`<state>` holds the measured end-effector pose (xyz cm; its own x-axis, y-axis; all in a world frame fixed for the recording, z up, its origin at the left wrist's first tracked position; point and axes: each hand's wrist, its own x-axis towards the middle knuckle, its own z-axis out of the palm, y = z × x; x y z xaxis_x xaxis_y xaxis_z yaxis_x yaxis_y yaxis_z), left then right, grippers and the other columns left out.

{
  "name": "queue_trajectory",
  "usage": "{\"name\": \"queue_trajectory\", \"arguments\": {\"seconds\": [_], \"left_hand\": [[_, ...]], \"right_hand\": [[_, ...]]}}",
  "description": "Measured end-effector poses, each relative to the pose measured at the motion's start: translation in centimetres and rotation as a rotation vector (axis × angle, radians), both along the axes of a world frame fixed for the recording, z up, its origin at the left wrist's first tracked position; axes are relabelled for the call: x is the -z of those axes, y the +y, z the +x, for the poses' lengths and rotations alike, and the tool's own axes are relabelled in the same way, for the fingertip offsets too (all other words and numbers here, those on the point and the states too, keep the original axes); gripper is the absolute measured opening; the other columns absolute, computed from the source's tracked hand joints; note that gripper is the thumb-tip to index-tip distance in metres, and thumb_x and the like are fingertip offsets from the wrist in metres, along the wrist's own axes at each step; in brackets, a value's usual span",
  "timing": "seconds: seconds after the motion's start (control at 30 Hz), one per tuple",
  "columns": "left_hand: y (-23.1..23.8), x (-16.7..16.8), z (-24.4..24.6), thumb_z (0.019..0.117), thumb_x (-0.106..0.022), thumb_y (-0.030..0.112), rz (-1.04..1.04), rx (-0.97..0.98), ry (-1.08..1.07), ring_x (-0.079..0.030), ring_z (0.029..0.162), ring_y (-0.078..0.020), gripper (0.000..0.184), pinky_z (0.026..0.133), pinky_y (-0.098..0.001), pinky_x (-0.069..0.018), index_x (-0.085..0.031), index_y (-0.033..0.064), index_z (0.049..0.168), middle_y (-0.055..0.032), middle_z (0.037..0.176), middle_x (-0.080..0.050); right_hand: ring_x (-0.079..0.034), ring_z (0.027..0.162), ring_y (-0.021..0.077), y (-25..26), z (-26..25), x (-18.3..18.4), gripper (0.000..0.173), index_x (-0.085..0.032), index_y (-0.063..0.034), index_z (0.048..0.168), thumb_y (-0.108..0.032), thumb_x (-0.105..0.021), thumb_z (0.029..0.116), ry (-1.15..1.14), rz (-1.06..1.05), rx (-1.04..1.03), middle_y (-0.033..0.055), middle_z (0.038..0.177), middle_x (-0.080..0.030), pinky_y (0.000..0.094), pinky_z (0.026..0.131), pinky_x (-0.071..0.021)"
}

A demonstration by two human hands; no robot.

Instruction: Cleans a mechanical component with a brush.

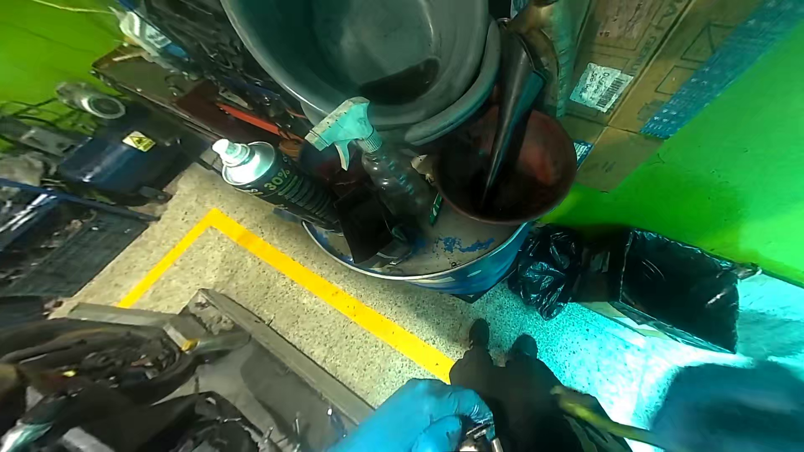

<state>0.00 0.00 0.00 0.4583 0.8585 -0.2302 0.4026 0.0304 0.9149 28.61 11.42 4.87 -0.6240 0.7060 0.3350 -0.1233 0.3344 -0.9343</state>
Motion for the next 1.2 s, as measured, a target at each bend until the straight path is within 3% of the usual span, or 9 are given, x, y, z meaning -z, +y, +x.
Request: {"name": "queue_trajectory", "arguments": {"seconds": [0.07,0.2,0.3,0.43,0.53,0.63,0.77,1.07,1.2], "left_hand": [[0.5,-0.4,-0.2,0.1072,-0.019,0.034,-0.019,0.021,-0.023,-0.068,0.102,-0.027,0.061,0.09,-0.0475,-0.0529,-0.069,0.0017,0.119,-0.0187,0.108,-0.071],[0.1,-0.3,-0.2,0.1072,-0.026,0.039,-0.037,-0.043,-0.117,-0.064,0.103,-0.0178,0.06,0.09,-0.035,-0.0512,-0.065,-0.0049,0.118,-0.0189,0.109,-0.067],[0.0,-0.8,-0.9,0.104,-0.041,0.04,-0.303,-0.058,-0.314,-0.058,0.102,-0.01,0.061,0.089,-0.0297,-0.0492,-0.047,-0.0039,0.145,-0.0108,0.116,-0.061],[-1.8,-1.6,0.6,0.1011,-0.052,0.049,-0.385,-0.315,-0.455,-0.056,0.109,-0.0114,0.074,0.094,-0.0306,-0.0491,-0.038,-0.0032,0.152,-0.0075,0.126,-0.056],[-2.3,-1.9,3.2,0.0998,-0.046,0.017,-0.256,-0.449,-0.357,-0.057,0.109,-0.0116,0.055,0.096,-0.031,-0.049,-0.039,-0.0139,0.145,-0.0129,0.125,-0.057],[-1.8,-1.7,5.4,0.1014,-0.053,0.008,-0.191,-0.524,-0.289,-0.061,0.102,-0.0089,0.038,0.09,-0.0286,-0.0531,-0.051,-0.0126,0.133,-0.0137,0.12,-0.06],[-0.8,-0.8,6.7,0.0968,-0.05,0.004,-0.092,-0.5,-0.332,-0.063,0.103,-0.0105,0.039,0.09,-0.0308,-0.0547,-0.051,-0.0147,0.131,-0.0156,0.119,-0.064],[-2.3,1.3,8.5,0.0932,-0.047,-0.001,-0.057,-0.643,-0.287,-0.065,0.096,-0.0103,0.045,0.085,-0.0298,-0.0562,-0.047,-0.0153,0.136,-0.0112,0.108,-0.067],[-3.1,1.0,8.5,0.0888,-0.053,-0.002,-0.097,-0.668,-0.206,-0.061,0.107,-0.0174,0.058,0.086,-0.0307,-0.0556,-0.039,-0.0145,0.144,-0.0227,0.133,-0.054]], "right_hand": [[-0.07,0.099,0.015,-0.2,-1.9,3.3,0.016,-0.064,-0.0061,0.117,-0.014,-0.059,0.1042,-0.067,0.013,-0.157,0.0112,0.107,-0.072,0.0306,0.085,-0.0583],[-0.068,0.118,0.0237,-2.6,-2.7,7.3,0.023,-0.069,-0.0023,0.119,-0.018,-0.057,0.106,-0.148,-0.06,-0.271,0.0163,0.12,-0.072,0.0394,0.103,-0.0551],[-0.064,0.125,0.0278,-3.4,-2.4,7.5,0.028,-0.067,-0.0001,0.125,-0.017,-0.054,0.1068,-0.1,-0.075,-0.317,0.0197,0.126,-0.068,0.0413,0.109,-0.0508],[-0.07,0.108,0.0214,-3.2,-2.4,6.6,0.038,-0.058,0.0007,0.137,-0.024,-0.048,0.1094,-0.25,-0.143,-0.345,0.0183,0.125,-0.069,0.0386,0.093,-0.0574],[-0.07,0.079,0.0176,-1.8,-3.0,6.5,0.036,-0.068,-0.0066,0.119,-0.038,-0.059,0.1036,-0.382,-0.104,-0.258,0.01,0.097,-0.074,0.0394,0.069,-0.0577],[-0.064,0.062,0.0181,0.3,-3.2,7.1,0.045,-0.07,-0.0105,0.102,-0.055,-0.068,0.0934,-0.497,-0.138,-0.35,0.0051,0.071,-0.066,0.0419,0.055,-0.0521],[-0.062,0.071,0.0115,3.1,-1.8,6.6,0.039,-0.069,-0.0126,0.111,-0.048,-0.069,0.0948,-0.493,-0.342,-0.602,0.001,0.081,-0.066,0.0365,0.064,-0.0522],[-0.067,0.088,0.0132,1.6,-1.1,10.4,0.033,-0.069,-0.006,0.118,-0.034,-0.064,0.1019,-0.246,-0.14,-0.642,0.0091,0.098,-0.071,0.0314,0.08,-0.0558],[-0.064,0.102,0.0191,0.7,-0.6,12.2,0.033,-0.063,-0.0105,0.13,-0.029,-0.063,0.1029,-0.169,-0.135,-0.698,0.0134,0.113,-0.066,0.0349,0.093,-0.0506]]}}
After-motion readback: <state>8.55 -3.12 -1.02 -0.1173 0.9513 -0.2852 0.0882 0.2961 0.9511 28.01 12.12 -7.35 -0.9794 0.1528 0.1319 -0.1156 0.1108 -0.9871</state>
